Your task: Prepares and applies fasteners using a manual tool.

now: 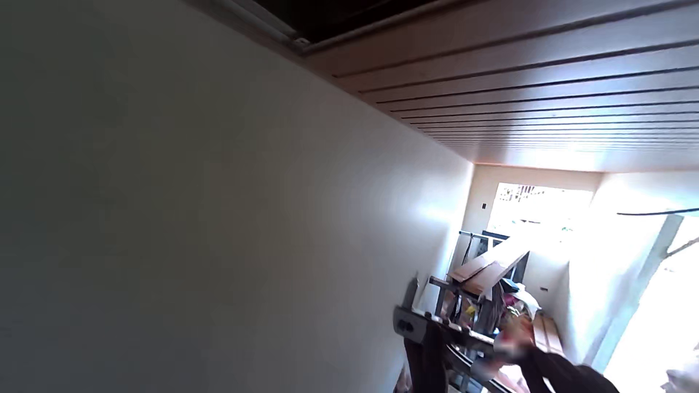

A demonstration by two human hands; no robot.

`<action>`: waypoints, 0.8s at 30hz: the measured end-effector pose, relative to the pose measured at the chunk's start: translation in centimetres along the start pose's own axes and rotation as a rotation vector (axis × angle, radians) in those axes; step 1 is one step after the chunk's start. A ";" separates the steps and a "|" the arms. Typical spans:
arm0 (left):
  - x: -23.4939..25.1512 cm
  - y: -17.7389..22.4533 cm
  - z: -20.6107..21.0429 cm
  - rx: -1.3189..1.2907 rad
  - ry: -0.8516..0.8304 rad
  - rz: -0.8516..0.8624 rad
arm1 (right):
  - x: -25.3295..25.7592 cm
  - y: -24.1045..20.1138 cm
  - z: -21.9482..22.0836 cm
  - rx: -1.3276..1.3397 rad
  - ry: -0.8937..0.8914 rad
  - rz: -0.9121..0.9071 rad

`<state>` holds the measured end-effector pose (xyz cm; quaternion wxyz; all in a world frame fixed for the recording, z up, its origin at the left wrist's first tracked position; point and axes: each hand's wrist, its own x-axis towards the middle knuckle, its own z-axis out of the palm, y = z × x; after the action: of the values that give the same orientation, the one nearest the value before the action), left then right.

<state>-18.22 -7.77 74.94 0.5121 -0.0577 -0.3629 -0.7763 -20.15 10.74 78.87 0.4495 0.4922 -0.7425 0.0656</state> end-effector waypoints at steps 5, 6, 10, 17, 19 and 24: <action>7.3 7.8 1.3 -0.296 -0.160 0.149 | 9.3 -1.1 -1.8 -0.067 0.192 -0.107; 8.9 9.3 1.7 -0.311 -0.186 0.192 | 11.3 -1.3 -2.0 -0.097 0.231 -0.108; 14.7 15.1 4.4 -0.245 -0.259 0.213 | 18.6 -1.2 -3.7 -0.191 0.381 -0.107; 23.5 21.0 7.6 -0.204 -0.399 0.181 | 29.0 -3.0 -8.7 -0.463 0.328 -0.052; 26.3 21.5 8.9 -0.312 -0.427 0.188 | 31.4 -3.3 -9.3 -0.518 0.297 -0.023; 30.2 21.8 9.5 -0.304 -0.489 0.108 | 35.5 -2.7 -9.7 -0.614 0.304 -0.080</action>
<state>-16.81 -29.20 106.76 0.4355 -0.3386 -0.3513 -0.7565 -16.12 -9.19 109.65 0.6844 0.3470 -0.6324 -0.1062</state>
